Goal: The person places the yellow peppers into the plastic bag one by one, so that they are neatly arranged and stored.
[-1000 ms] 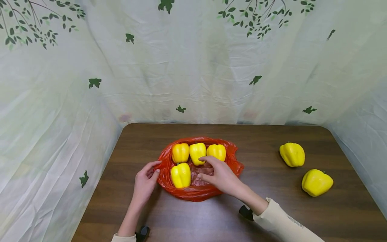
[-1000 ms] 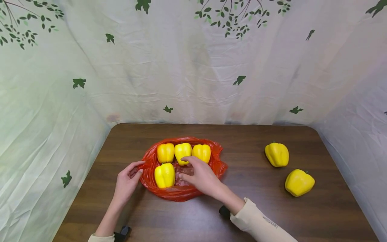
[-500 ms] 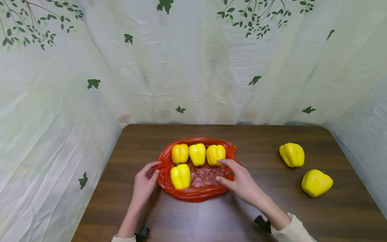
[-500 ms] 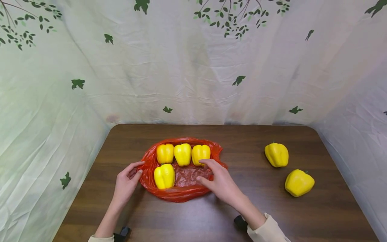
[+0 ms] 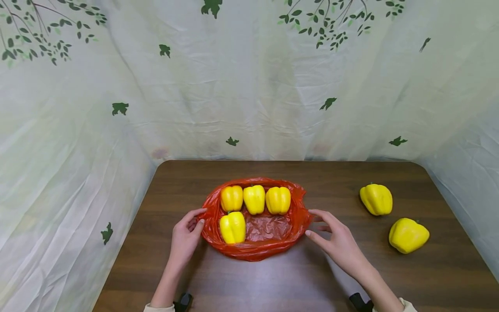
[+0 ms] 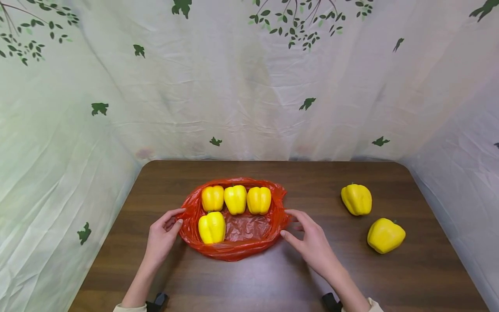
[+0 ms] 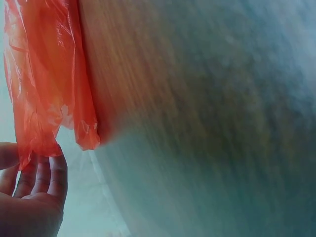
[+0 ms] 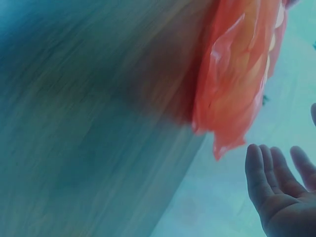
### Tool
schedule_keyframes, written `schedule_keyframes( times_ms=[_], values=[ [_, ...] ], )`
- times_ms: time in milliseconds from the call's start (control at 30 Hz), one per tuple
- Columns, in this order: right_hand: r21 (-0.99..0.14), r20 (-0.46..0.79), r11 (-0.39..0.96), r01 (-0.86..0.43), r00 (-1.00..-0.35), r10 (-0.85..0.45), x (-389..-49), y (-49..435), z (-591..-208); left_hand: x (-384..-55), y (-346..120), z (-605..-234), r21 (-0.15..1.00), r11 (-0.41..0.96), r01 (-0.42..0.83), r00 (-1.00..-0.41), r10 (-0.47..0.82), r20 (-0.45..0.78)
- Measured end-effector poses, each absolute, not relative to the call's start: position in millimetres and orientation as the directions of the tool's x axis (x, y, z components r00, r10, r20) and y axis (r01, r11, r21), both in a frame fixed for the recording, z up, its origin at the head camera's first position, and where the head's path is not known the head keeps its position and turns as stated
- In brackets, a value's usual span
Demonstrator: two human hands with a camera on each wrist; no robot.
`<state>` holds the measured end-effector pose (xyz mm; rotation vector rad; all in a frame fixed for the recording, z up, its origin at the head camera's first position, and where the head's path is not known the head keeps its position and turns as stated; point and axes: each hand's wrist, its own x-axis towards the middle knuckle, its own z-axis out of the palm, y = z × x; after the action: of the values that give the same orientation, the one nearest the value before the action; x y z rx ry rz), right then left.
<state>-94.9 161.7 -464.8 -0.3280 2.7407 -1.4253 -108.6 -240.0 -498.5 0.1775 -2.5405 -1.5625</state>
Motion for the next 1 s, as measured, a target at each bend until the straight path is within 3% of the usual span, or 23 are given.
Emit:
schedule_keyframes(
  times_ms=[367, 1000],
  values=[
    [-0.766, 0.137, 0.624, -0.154, -0.988, -0.075, -82.5, 200.0, -466.1, -108.2, -238.5, -496.2, 0.893, 0.450, -0.017, -0.981, -0.178, 0.071],
    [-0.731, 0.152, 0.681, -0.040, -0.983, 0.105, -65.6, 258.2, -468.3, -108.9, -237.1, -498.7, 0.894, 0.448, -0.012, -0.982, -0.176, 0.075]
  ],
)
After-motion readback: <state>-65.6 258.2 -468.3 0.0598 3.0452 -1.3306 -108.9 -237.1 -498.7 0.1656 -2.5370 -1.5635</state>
